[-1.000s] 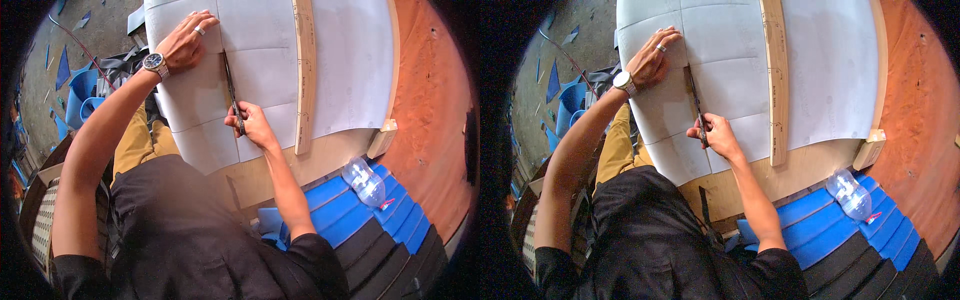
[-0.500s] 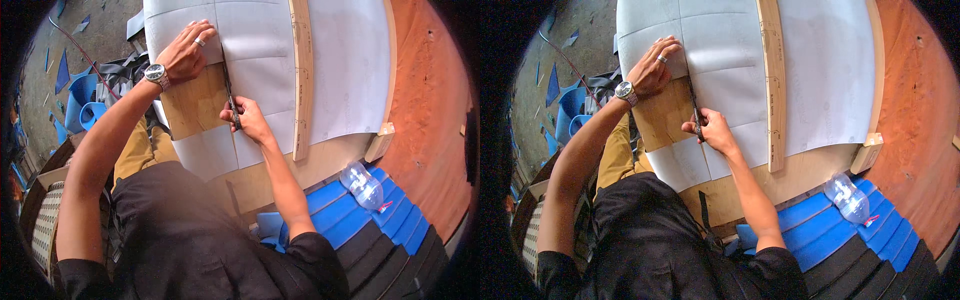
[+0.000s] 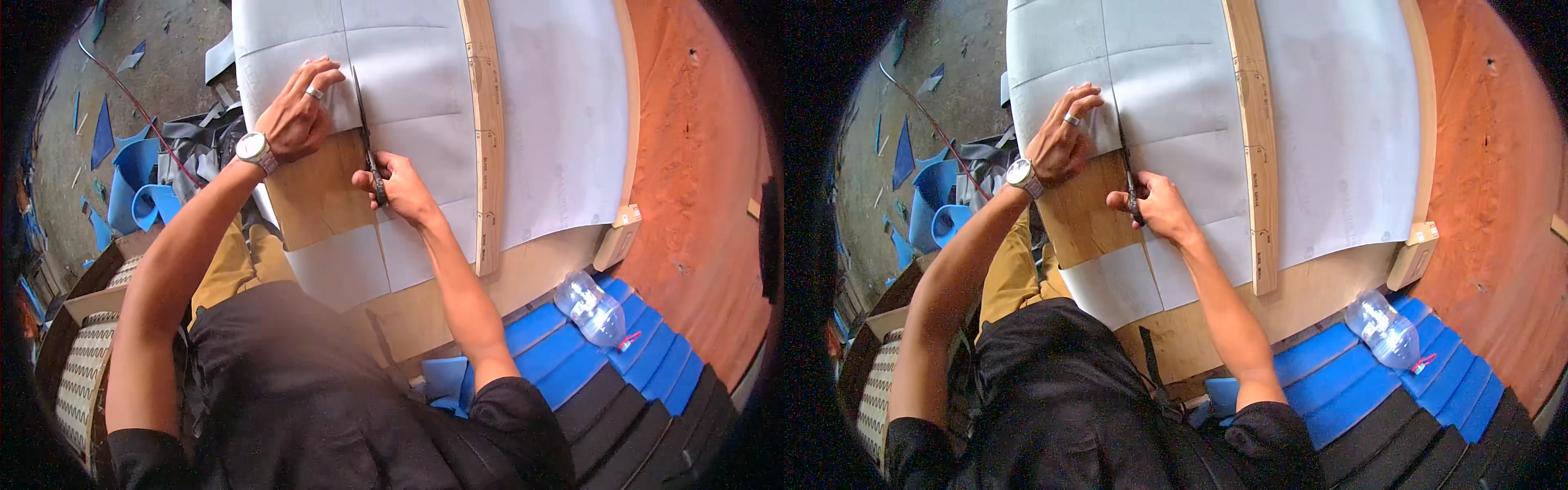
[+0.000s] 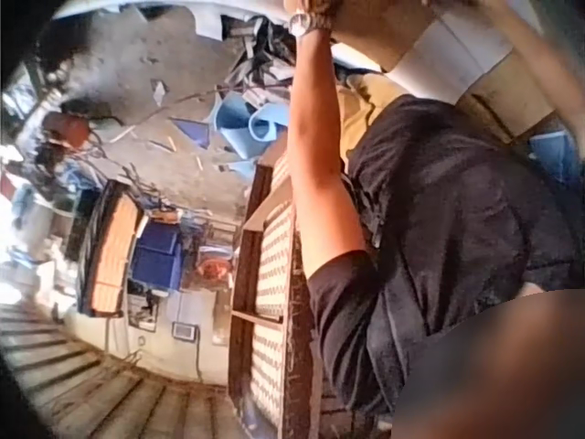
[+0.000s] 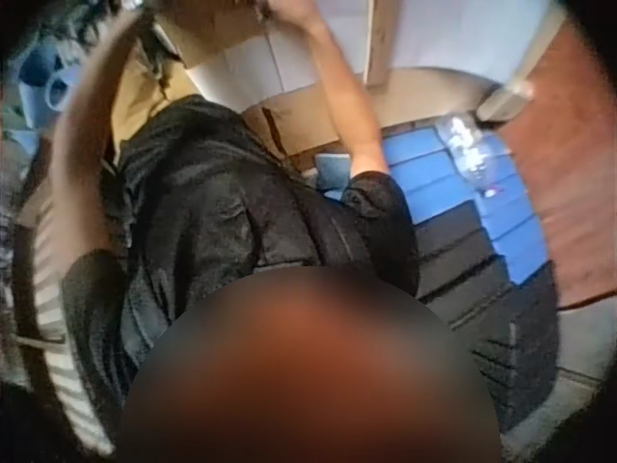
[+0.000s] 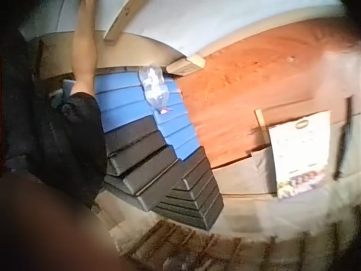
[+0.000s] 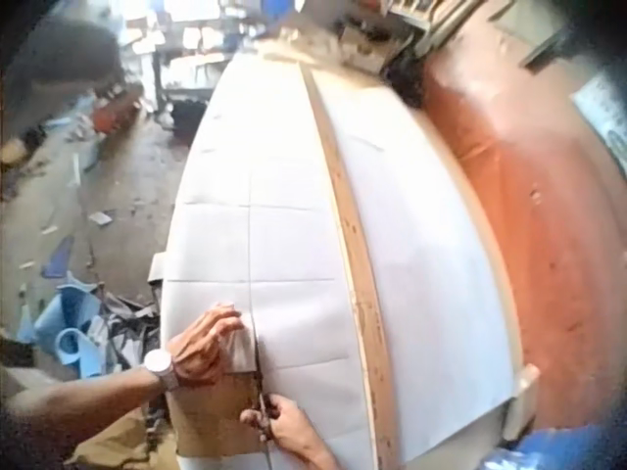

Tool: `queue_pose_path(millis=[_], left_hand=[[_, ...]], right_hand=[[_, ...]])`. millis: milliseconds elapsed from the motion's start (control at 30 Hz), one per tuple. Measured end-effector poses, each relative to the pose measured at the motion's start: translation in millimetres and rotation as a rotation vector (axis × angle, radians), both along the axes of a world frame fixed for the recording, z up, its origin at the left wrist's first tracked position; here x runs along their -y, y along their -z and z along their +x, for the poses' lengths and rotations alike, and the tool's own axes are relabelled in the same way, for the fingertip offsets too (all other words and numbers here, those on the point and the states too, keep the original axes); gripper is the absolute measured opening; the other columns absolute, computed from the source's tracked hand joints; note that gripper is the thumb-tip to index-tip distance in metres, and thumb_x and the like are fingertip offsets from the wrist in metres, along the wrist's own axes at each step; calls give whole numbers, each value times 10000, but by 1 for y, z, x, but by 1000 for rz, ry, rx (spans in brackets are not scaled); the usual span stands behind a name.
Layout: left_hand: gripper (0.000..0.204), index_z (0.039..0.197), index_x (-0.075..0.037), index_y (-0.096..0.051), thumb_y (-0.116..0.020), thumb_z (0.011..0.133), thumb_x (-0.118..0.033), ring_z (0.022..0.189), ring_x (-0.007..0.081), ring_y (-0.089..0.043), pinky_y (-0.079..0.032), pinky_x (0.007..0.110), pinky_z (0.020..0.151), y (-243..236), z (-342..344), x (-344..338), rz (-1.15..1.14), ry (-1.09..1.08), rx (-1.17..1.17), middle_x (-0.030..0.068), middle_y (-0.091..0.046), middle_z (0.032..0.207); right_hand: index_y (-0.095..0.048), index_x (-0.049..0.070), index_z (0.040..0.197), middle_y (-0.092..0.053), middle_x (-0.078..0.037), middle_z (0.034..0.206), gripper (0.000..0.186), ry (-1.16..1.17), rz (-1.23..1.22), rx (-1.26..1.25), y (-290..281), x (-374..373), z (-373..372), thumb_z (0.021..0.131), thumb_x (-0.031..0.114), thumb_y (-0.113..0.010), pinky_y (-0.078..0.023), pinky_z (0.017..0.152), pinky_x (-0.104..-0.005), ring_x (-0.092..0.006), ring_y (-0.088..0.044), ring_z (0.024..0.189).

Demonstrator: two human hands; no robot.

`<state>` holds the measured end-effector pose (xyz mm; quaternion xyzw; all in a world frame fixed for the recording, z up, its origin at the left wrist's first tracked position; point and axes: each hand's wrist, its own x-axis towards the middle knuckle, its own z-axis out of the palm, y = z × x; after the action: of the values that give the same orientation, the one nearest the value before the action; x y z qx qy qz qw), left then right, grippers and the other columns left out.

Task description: Measuring and cutting white upholstery fabric or leather on a workbench.

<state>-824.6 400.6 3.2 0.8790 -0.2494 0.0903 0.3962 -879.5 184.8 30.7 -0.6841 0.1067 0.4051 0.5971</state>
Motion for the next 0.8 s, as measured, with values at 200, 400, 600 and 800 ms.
queue_pose_path(millis=[200,400,600,800], left_hand=[[516,1142,0,-441,-462,628,42,1180,406,-415,-328,466,1039,0,0,-1,-15,6,-8,205,-461,1176],[533,1141,-6,-439,-482,612,40,1179,398,-415,-317,463,1054,-3,2,0,-33,23,-14,190,-464,1155],[532,1144,2,-437,-501,617,25,1184,394,-412,-307,466,1060,-4,2,-2,17,35,-28,190,-460,1152],[545,1167,-1,-432,-498,626,11,1217,390,-394,-273,476,1080,-5,1,-1,-10,32,-55,191,-454,1173]], right_hand=[[-557,34,820,-514,16,652,399,1,28,-37,-7,-3,8,727,354,-775,-431,449,-214,-60,-483,520],[-560,21,850,-524,5,660,457,-65,10,-42,-4,-10,40,740,427,-738,-432,465,-226,-69,-513,535],[-557,36,871,-520,27,671,330,-60,-14,30,-2,-18,42,785,304,-731,-426,451,-215,-55,-503,538],[-580,32,835,-563,-1,647,363,-31,59,-41,-7,-20,60,772,359,-724,-419,451,-229,-82,-535,522]])
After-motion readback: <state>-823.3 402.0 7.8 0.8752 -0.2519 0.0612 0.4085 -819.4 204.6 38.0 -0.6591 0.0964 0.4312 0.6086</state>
